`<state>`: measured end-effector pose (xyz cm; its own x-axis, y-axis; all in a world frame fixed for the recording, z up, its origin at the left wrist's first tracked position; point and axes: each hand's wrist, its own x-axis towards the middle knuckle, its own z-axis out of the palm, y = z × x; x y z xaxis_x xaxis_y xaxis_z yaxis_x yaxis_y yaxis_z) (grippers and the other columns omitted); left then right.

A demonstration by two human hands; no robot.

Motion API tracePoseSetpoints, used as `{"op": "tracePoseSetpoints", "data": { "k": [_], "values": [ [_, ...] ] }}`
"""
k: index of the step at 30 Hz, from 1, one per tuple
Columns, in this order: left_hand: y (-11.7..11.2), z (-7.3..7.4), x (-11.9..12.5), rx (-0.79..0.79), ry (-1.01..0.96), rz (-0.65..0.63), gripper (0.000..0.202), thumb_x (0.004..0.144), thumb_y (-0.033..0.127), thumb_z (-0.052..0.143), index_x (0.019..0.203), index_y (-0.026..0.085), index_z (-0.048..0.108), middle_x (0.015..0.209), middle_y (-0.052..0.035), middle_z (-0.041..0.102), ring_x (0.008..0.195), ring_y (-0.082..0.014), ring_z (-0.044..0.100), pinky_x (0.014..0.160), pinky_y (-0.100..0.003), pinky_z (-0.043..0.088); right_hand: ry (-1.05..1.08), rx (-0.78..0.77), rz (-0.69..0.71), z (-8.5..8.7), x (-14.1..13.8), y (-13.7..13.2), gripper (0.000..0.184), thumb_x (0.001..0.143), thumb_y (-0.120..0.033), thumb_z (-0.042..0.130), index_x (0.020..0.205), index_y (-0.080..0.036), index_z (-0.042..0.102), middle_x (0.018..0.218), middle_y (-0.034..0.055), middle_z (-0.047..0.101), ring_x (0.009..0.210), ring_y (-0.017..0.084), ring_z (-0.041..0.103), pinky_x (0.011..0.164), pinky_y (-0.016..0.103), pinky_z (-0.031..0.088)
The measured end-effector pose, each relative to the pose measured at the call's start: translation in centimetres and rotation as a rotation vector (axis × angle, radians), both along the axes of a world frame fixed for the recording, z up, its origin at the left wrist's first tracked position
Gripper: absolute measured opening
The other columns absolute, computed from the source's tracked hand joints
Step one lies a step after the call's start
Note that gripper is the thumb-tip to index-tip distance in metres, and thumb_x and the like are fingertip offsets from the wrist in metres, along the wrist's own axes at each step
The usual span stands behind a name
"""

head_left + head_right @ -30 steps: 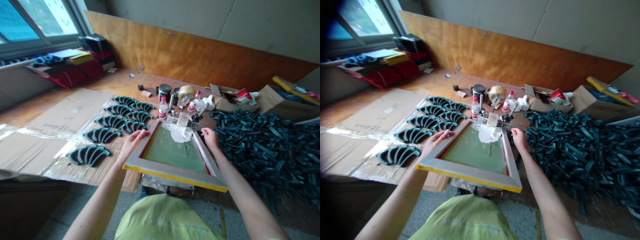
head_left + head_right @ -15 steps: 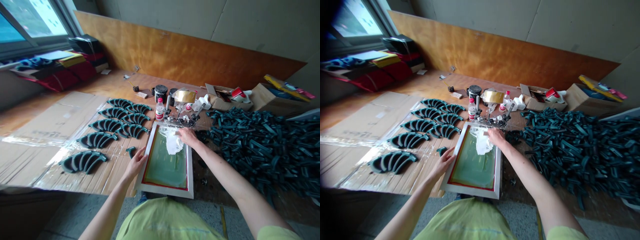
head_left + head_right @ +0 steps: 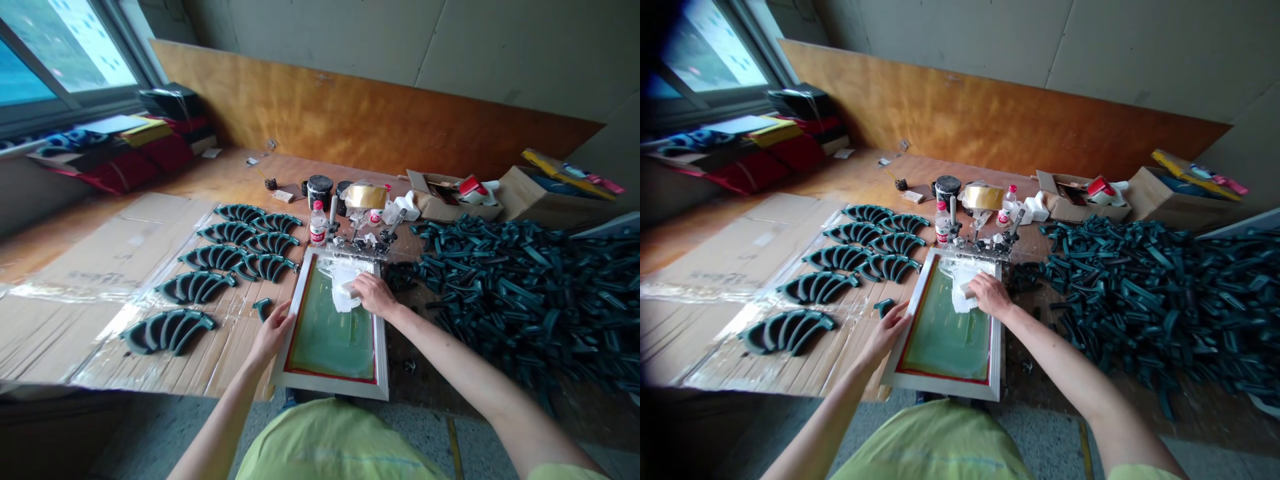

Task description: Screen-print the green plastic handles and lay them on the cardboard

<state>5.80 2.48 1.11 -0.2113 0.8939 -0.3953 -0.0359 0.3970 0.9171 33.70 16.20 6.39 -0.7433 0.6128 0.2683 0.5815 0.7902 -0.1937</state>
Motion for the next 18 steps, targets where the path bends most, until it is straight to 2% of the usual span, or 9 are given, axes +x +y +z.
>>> {"op": "tracePoseSetpoints", "data": {
  "k": [2, 4, 7, 9, 11, 13, 16, 18],
  "values": [
    [0.0, 0.3, 0.1, -0.006, -0.009, 0.002, 0.080, 0.073, 0.059, 0.067, 0.137, 0.014, 0.049, 0.073, 0.0005, 0.064, 0.061, -0.0150, 0.057, 0.054, -0.024, 0.044, 0.036, 0.050, 0.050, -1.1, 0.3, -1.4, 0.025, 0.080, 0.000, 0.049, 0.088, -0.016, 0.066, 0.087, 0.0097, 0.065, 0.090, 0.023, 0.055, 0.081, 0.035, 0.047],
    [0.0, 0.5, 0.2, -0.011, -0.022, 0.010, 0.080, 0.072, 0.058, 0.068, 0.136, 0.014, 0.050, 0.074, 0.0002, 0.065, 0.062, -0.0153, 0.058, 0.055, -0.024, 0.045, 0.041, 0.044, 0.114, -1.4, 1.0, -2.3, 0.023, 0.083, -0.003, 0.049, 0.090, -0.017, 0.067, 0.087, 0.0090, 0.066, 0.090, 0.023, 0.056, 0.081, 0.034, 0.048],
    [-0.1, 1.3, 0.4, -0.011, -0.043, 0.024, 0.080, 0.071, 0.057, 0.070, 0.136, 0.014, 0.051, 0.073, 0.0004, 0.065, 0.063, -0.0162, 0.060, 0.056, -0.024, 0.046, 0.059, -0.033, 0.066, -0.2, 1.0, -1.1, 0.016, 0.086, -0.011, 0.057, 0.093, -0.019, 0.069, 0.088, 0.0062, 0.068, 0.088, 0.021, 0.060, 0.080, 0.032, 0.049],
    [-0.2, 2.4, 0.4, -0.015, -0.053, 0.023, 0.081, 0.070, 0.057, 0.071, 0.137, 0.015, 0.050, 0.072, 0.0008, 0.065, 0.064, -0.0170, 0.062, 0.056, -0.024, 0.046, 0.100, -0.091, -0.050, 1.2, 0.0, 1.1, 0.024, 0.084, -0.016, 0.065, 0.107, -0.023, 0.068, 0.096, 0.0045, 0.070, 0.091, 0.020, 0.062, 0.082, 0.032, 0.049],
    [-0.2, 4.0, 0.3, -0.026, -0.067, 0.006, 0.084, 0.069, 0.057, 0.072, 0.139, 0.018, 0.047, 0.074, 0.0004, 0.066, 0.067, -0.0184, 0.063, 0.057, -0.025, 0.047, 0.122, -0.141, -0.169, 2.6, -1.2, 3.8, 0.048, 0.080, -0.019, 0.072, 0.126, -0.028, 0.060, 0.106, 0.0028, 0.070, 0.094, 0.020, 0.063, 0.084, 0.031, 0.049],
    [-0.1, 6.0, -0.1, -0.020, -0.078, -0.026, 0.081, 0.069, 0.058, 0.072, 0.137, 0.020, 0.050, 0.081, -0.0013, 0.069, 0.072, -0.0197, 0.065, 0.059, -0.026, 0.048, 0.122, -0.163, -0.280, 3.9, -1.6, 6.1, 0.062, 0.079, -0.022, 0.074, 0.136, -0.032, 0.053, 0.108, 0.0020, 0.070, 0.091, 0.020, 0.064, 0.083, 0.030, 0.050],
    [0.8, 9.5, -0.8, 0.058, 0.012, -0.031, 0.059, 0.073, 0.064, 0.065, 0.112, 0.020, 0.068, 0.090, -0.0027, 0.071, 0.076, -0.0193, 0.064, 0.061, -0.025, 0.049, 0.204, -0.109, -0.467, 4.8, 0.6, 8.1, 0.048, 0.086, -0.031, 0.065, 0.133, -0.029, 0.056, 0.099, 0.0032, 0.071, 0.084, 0.020, 0.064, 0.079, 0.032, 0.049],
    [2.1, 11.6, -0.9, 0.151, 0.068, 0.003, 0.055, 0.075, 0.068, 0.060, 0.095, 0.018, 0.072, 0.088, -0.0034, 0.071, 0.074, -0.0185, 0.063, 0.061, -0.025, 0.049, 0.286, -0.075, -0.624, 4.2, 3.3, 8.0, 0.032, 0.090, -0.032, 0.056, 0.119, -0.023, 0.064, 0.090, 0.0045, 0.071, 0.081, 0.021, 0.064, 0.078, 0.033, 0.048]
  ]
}}
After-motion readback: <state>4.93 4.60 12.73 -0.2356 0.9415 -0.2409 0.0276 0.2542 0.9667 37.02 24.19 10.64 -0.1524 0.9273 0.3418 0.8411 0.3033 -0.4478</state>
